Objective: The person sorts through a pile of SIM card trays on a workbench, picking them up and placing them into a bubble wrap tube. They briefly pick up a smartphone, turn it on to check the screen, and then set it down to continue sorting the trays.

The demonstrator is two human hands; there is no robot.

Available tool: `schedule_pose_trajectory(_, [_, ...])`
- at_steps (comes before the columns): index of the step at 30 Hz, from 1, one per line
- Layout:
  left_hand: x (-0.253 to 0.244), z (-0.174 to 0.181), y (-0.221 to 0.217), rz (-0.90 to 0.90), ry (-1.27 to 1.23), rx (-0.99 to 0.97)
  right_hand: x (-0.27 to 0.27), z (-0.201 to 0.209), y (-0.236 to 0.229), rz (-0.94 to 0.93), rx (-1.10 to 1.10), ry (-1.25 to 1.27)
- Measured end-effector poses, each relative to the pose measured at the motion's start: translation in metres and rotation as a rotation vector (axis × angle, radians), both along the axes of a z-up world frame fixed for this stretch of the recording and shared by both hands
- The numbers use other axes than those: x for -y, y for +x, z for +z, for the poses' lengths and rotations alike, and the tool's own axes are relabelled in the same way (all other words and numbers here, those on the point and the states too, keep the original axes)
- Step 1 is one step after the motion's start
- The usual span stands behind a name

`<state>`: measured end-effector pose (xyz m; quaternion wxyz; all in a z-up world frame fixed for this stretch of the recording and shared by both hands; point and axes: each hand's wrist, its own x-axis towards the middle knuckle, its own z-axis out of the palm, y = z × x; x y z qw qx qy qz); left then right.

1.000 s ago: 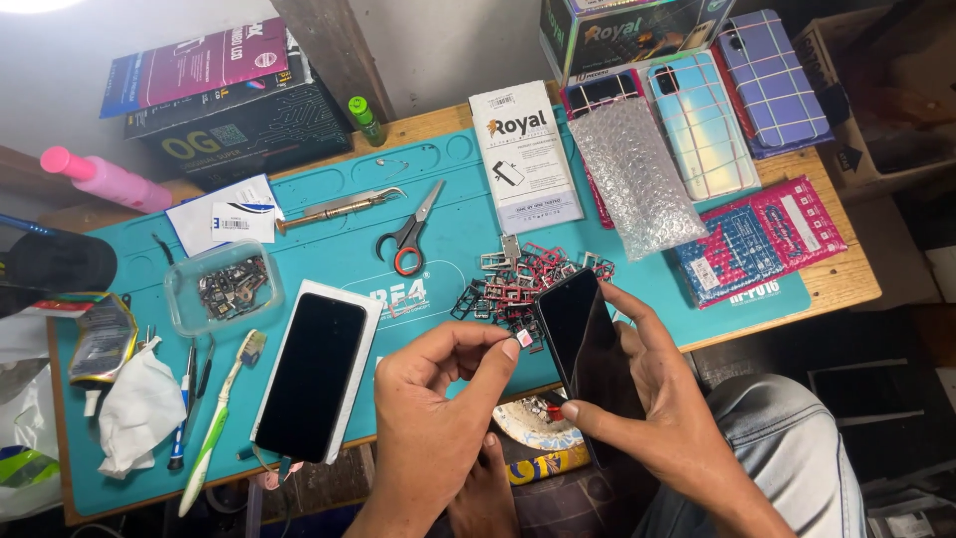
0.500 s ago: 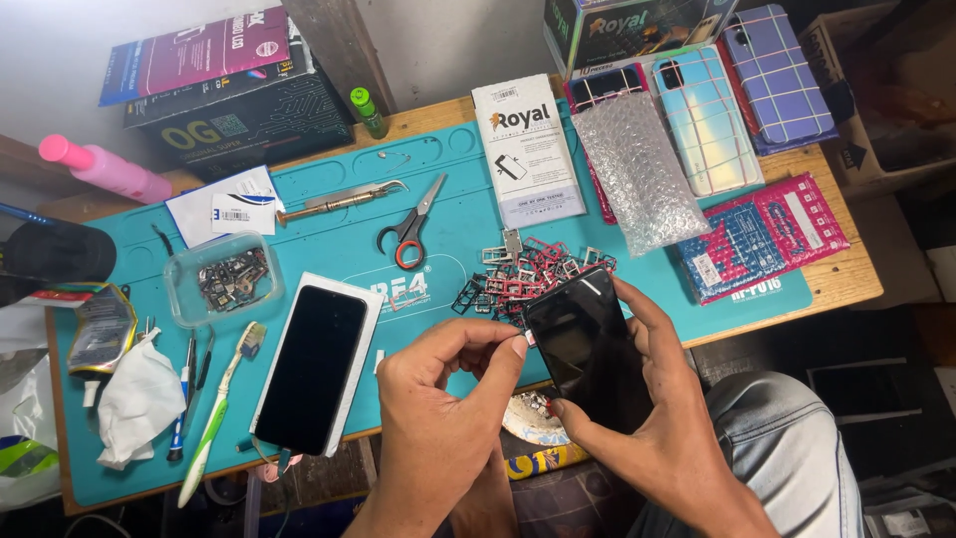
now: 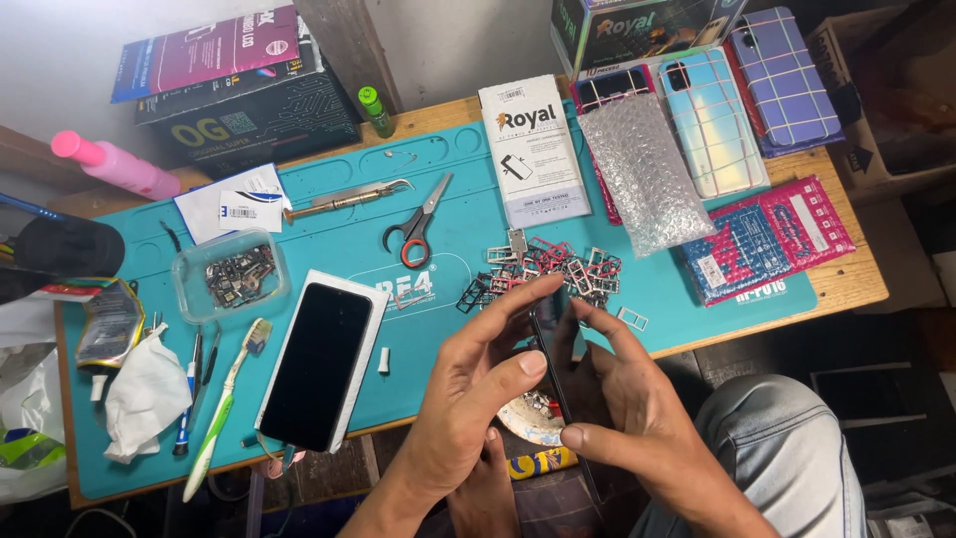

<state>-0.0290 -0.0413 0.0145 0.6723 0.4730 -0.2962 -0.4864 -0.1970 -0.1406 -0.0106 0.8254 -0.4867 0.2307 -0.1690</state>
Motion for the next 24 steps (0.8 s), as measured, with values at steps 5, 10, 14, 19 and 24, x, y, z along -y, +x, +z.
schedule_pose_trajectory(5, [-0.001, 0.0, -0.003, 0.032, -0.042, -0.08, -0.005, 0.007, 0.006, 0.019, 0.051, 0.099])
schedule_pose_trajectory(10, [-0.001, -0.009, -0.01, 0.124, -0.138, -0.053, -0.009, 0.008, 0.007, 0.061, 0.162, 0.138])
schedule_pose_trajectory(14, [-0.002, -0.003, -0.012, 0.146, -0.099, -0.017, -0.009, 0.002, 0.005, 0.065, 0.158, 0.18])
schedule_pose_trajectory(19, [-0.005, 0.007, -0.011, 0.147, -0.025, 0.043, -0.01, -0.002, 0.003, 0.094, 0.163, 0.296])
schedule_pose_trajectory(24, [-0.006, 0.005, -0.014, 0.162, -0.051, -0.005, -0.013, -0.001, 0.006, 0.094, 0.168, 0.268])
